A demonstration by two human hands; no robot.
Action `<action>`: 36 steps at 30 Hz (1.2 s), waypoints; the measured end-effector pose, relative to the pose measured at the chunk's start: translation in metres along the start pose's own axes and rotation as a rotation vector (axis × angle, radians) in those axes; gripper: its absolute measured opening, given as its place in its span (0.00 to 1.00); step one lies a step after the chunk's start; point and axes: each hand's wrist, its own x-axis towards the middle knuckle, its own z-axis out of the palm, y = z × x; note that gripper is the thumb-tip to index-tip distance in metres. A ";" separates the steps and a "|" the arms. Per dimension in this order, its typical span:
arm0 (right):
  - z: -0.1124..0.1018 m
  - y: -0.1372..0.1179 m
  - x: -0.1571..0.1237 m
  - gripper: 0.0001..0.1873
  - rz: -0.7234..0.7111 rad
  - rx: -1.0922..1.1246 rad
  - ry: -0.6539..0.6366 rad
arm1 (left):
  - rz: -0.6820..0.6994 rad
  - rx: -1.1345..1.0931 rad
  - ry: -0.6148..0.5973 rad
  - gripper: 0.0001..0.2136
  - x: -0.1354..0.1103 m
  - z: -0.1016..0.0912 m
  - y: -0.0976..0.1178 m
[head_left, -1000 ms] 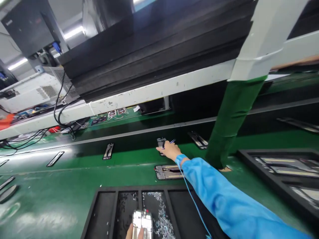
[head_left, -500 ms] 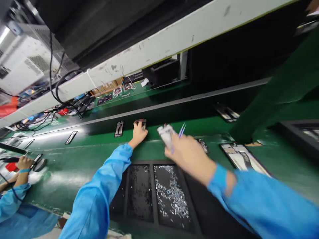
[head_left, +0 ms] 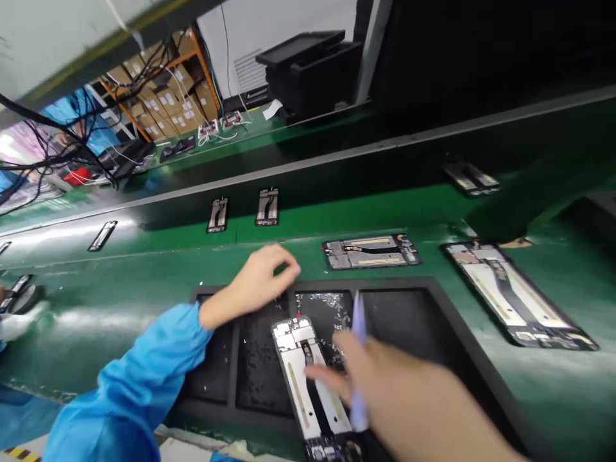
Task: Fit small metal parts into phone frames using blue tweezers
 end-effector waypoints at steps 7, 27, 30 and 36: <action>-0.015 0.078 0.063 0.23 0.036 0.568 -0.041 | 0.104 0.086 -0.077 0.25 -0.075 0.036 0.022; 0.015 0.084 0.066 0.14 -0.257 0.595 -0.124 | 0.299 0.182 -0.096 0.16 -0.065 0.030 0.010; 0.014 0.083 0.067 0.11 -0.288 0.595 -0.101 | 0.333 0.165 -0.086 0.15 -0.063 0.029 0.008; 0.014 0.085 0.067 0.09 -0.313 0.563 -0.156 | 0.430 0.234 -0.053 0.11 -0.061 0.026 0.004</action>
